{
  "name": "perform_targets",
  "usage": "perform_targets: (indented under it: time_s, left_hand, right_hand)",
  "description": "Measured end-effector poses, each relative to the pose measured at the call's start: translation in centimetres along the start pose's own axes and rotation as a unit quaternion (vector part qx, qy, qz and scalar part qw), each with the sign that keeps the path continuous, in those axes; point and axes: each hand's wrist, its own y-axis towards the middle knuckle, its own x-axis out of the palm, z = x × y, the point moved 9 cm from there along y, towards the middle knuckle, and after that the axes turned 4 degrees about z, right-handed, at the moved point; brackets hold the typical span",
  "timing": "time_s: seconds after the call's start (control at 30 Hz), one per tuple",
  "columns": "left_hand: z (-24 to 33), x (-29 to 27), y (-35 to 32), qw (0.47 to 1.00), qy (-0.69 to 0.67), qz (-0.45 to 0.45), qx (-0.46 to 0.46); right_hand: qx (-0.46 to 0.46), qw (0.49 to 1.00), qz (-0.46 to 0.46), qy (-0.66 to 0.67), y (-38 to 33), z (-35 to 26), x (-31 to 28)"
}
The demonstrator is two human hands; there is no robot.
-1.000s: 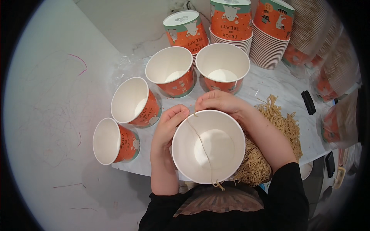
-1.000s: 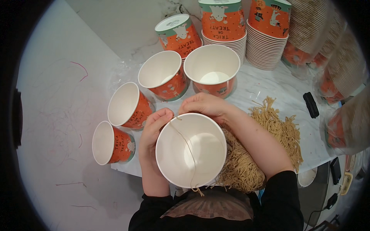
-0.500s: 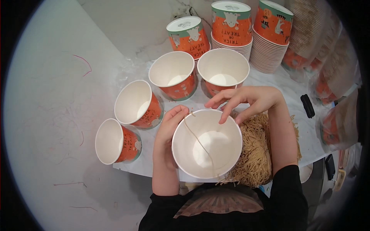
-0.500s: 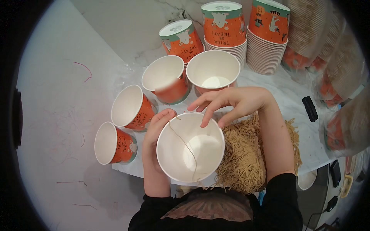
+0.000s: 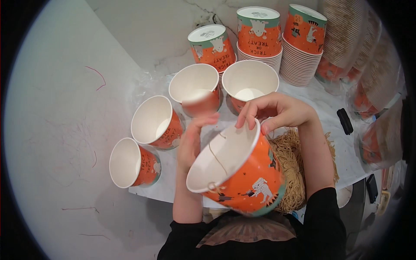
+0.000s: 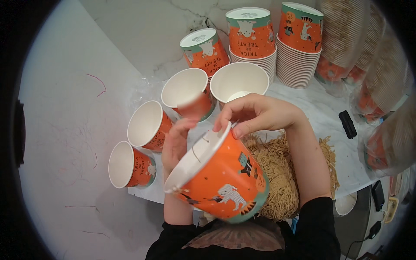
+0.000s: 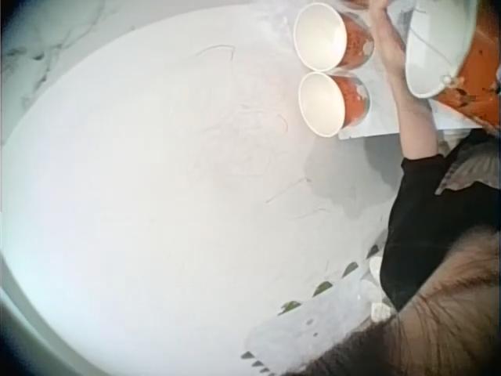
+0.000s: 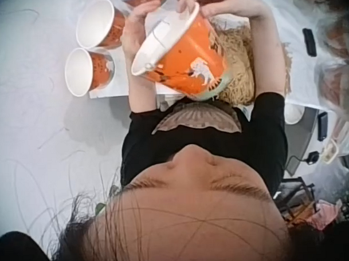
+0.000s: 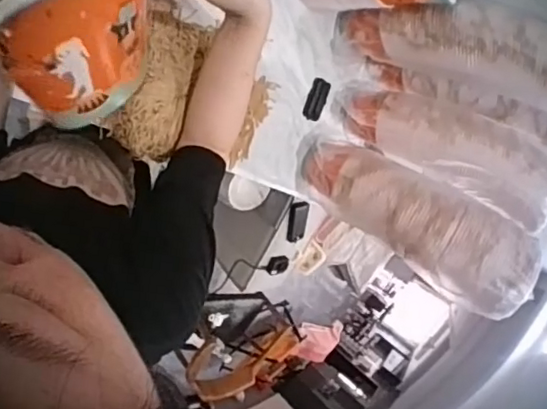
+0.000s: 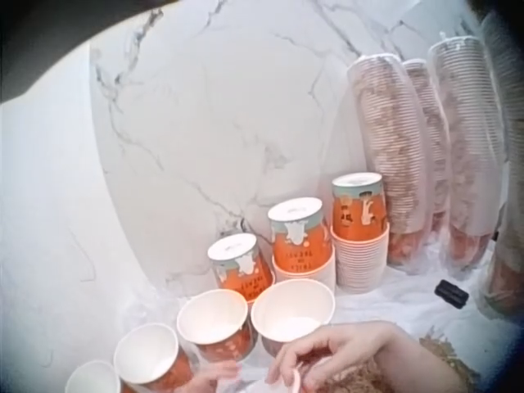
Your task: Preparing paper cups by adding shredded filler and attaching elastic strings for gift packaging.
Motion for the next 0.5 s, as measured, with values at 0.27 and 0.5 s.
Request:
perform_targets:
  time_s: [0.27,0.5]
  left_hand:
    - [-3.5,-3.0,-2.4,0.915,-0.366,0.134,-0.104]
    - [-4.3,-1.7,-1.8,0.829,-0.502,0.160,-0.185]
  right_hand:
    - [0.172,0.972,0.155,-0.039,0.7,3.9,-2.0]
    - [0.128,0.948,0.287,-0.043,-0.2,4.2,-3.5]
